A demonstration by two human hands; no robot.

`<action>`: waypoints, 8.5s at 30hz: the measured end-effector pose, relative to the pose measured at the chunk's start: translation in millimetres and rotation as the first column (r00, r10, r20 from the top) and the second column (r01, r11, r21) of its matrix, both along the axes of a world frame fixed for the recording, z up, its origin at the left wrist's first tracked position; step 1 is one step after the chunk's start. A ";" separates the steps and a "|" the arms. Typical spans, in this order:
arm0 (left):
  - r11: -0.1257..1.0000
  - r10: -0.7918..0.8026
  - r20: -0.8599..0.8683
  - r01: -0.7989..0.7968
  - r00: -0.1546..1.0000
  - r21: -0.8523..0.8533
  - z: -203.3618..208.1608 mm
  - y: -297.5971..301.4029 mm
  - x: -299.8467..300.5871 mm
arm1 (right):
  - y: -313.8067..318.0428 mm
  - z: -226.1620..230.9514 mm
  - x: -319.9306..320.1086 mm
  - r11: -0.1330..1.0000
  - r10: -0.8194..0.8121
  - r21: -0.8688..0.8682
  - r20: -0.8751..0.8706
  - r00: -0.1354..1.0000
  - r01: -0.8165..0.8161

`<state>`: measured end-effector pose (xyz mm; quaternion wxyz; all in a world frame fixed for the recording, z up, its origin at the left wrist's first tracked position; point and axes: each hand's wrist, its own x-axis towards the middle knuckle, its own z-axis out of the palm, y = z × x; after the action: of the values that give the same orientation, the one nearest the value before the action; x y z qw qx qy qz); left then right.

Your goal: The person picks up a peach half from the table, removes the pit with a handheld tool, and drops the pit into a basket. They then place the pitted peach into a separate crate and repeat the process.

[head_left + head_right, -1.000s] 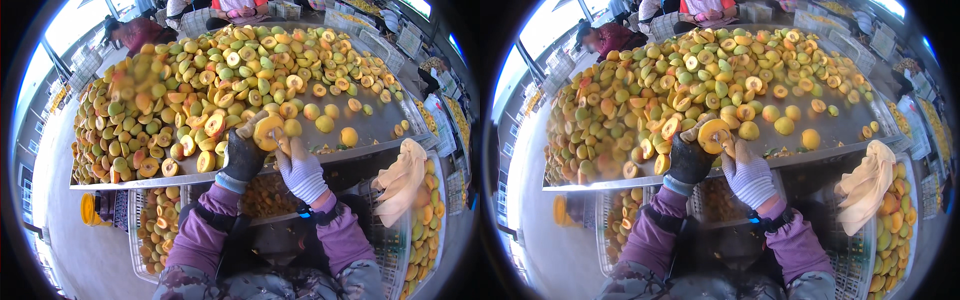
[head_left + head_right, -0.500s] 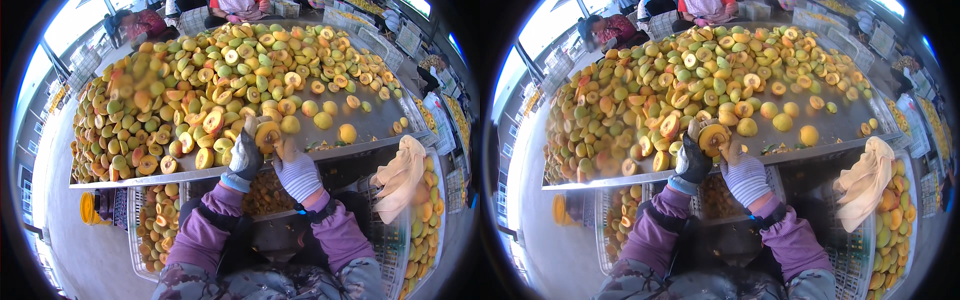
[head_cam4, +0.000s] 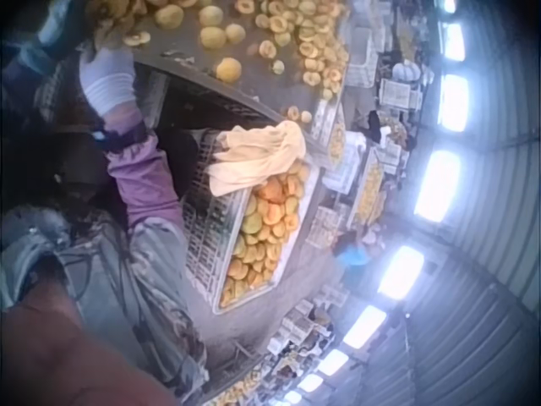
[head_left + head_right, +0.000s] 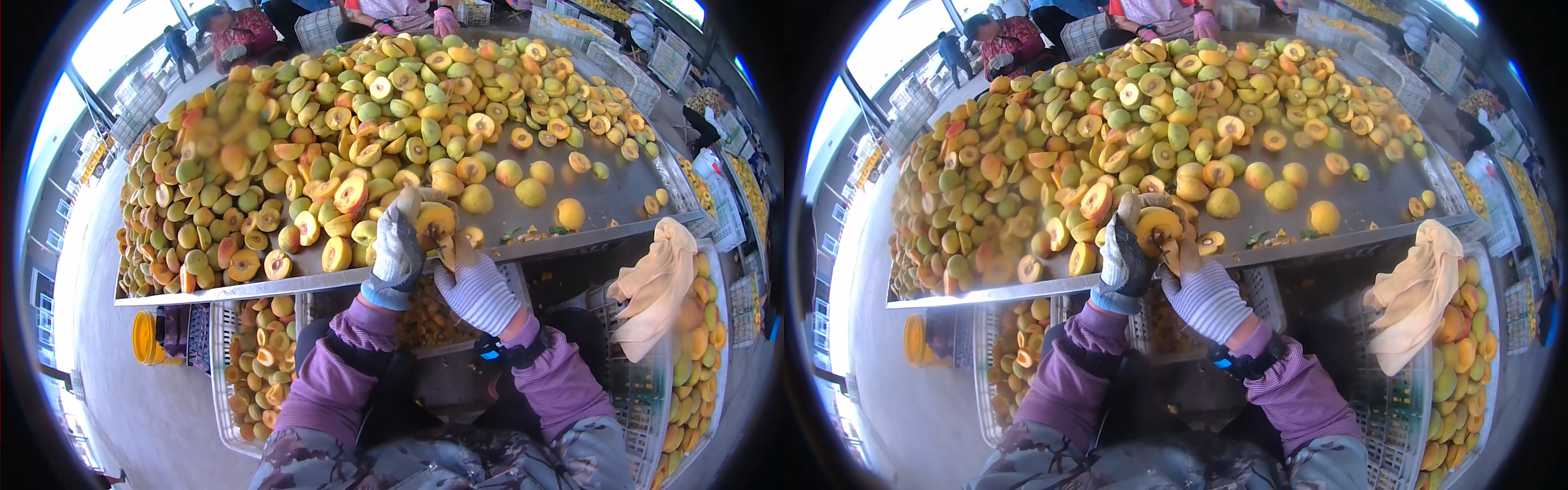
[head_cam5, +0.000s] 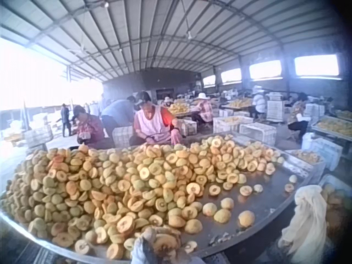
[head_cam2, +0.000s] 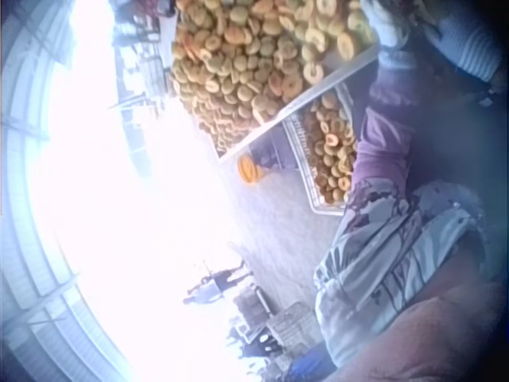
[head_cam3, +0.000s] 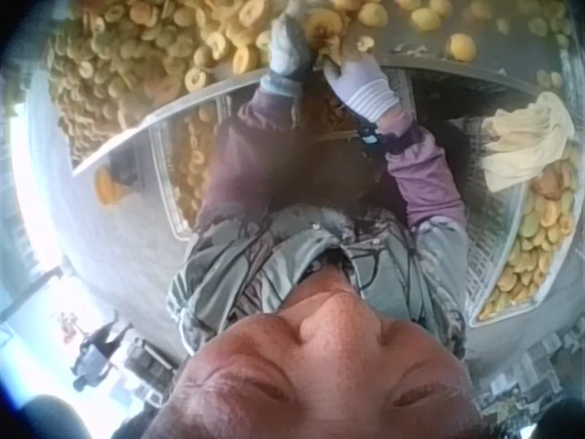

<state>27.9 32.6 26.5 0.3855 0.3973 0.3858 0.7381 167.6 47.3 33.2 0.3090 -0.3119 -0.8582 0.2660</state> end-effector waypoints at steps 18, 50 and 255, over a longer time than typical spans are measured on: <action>0.977 0.199 0.001 -0.198 0.980 -0.083 17.6 -2.0 24.5 | 6.3 -6.9 7.9 0.906 0.210 -0.350 -0.117 0.971 -0.238; 0.971 -0.234 -0.187 0.237 0.954 -0.007 25.8 -13.1 2.3 | -31.5 15.7 21.4 0.954 0.171 -0.222 -0.156 0.973 -0.203; 0.952 0.008 -0.165 -0.058 0.986 -0.300 -20.6 -90.0 66.3 | -85.6 -48.8 59.2 0.981 -0.089 -0.173 -0.002 0.996 0.087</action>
<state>94.2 -57.4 5.9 0.3969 0.3856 0.5311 0.6417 226.7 -38.3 -15.6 0.2965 -0.3736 -0.8158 0.3270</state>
